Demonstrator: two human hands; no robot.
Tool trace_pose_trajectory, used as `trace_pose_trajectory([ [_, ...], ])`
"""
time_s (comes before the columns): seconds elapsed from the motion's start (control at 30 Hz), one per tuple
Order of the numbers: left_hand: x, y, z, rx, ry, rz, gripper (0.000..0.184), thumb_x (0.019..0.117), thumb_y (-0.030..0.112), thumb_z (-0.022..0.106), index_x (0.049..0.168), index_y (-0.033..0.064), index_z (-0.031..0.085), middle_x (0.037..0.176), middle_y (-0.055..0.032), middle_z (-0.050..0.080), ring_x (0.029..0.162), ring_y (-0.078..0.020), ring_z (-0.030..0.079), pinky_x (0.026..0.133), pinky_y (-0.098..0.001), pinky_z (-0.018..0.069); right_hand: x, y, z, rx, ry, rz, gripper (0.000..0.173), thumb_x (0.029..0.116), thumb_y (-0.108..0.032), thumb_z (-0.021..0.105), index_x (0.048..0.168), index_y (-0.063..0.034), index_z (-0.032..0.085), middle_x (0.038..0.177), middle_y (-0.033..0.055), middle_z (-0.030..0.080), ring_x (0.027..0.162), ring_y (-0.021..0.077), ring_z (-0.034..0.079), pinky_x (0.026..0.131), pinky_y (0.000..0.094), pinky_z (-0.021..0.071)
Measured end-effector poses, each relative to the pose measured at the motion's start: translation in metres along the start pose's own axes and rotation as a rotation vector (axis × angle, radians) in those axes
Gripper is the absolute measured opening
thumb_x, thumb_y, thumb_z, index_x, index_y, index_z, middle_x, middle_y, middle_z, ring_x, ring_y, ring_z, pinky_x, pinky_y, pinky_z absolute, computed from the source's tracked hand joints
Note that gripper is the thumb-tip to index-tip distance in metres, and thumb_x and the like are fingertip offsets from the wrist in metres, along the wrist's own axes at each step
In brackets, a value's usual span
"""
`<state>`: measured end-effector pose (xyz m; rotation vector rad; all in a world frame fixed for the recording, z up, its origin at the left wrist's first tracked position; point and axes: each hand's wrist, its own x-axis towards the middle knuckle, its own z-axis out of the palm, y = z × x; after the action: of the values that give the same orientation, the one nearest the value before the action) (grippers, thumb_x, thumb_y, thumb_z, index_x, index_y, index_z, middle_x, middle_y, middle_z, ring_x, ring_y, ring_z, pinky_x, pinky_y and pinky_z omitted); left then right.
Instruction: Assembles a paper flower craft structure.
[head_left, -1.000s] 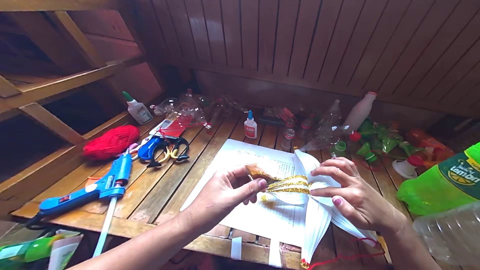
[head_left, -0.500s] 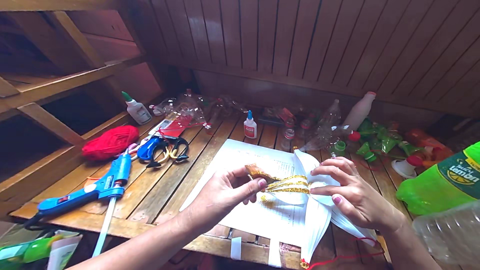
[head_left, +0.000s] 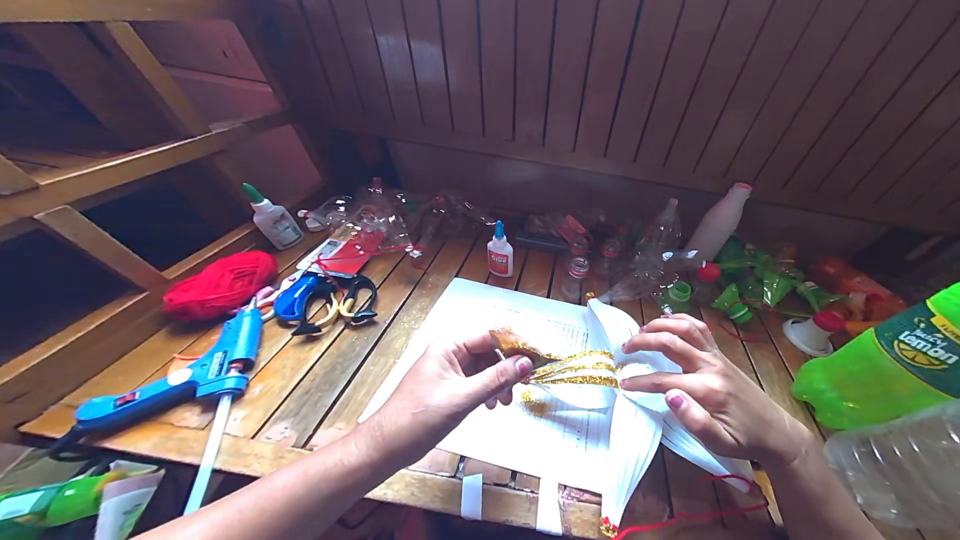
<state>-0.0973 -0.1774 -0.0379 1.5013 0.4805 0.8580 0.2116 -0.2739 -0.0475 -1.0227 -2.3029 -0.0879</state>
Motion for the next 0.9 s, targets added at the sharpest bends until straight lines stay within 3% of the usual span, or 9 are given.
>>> trace_pose_trajectory([
  [0.47,-0.0005,0.0002,-0.0007,-0.002,-0.005,0.002,0.008,0.0949,0.014,0.069,0.101,0.0144,0.075,0.086,0.0061,0.074,0.069,-0.0012,0.067,0.064,-0.0155,0.0558,0.0007,-0.0012,0.0009,0.01,0.005,-0.004,0.065,0.1097,-0.043,0.017,0.106,-0.0186,0.078,0.129,0.0078,0.065,0.135,0.021,0.046,0.12,0.0399,0.0214],
  [0.9,-0.0003,0.0025,-0.0006,-0.004,-0.003,-0.004,0.009,0.095,0.012,0.068,0.101,0.0134,0.074,0.086,0.0068,0.074,0.069,-0.0011,0.066,0.064,-0.0157,0.0558,0.0038,-0.0062,0.0032,-0.005,0.003,-0.022,0.063,0.1094,-0.047,0.016,0.125,-0.0245,0.072,0.135,0.0078,0.06,0.137,0.022,0.043,0.12,0.0408,0.0223],
])
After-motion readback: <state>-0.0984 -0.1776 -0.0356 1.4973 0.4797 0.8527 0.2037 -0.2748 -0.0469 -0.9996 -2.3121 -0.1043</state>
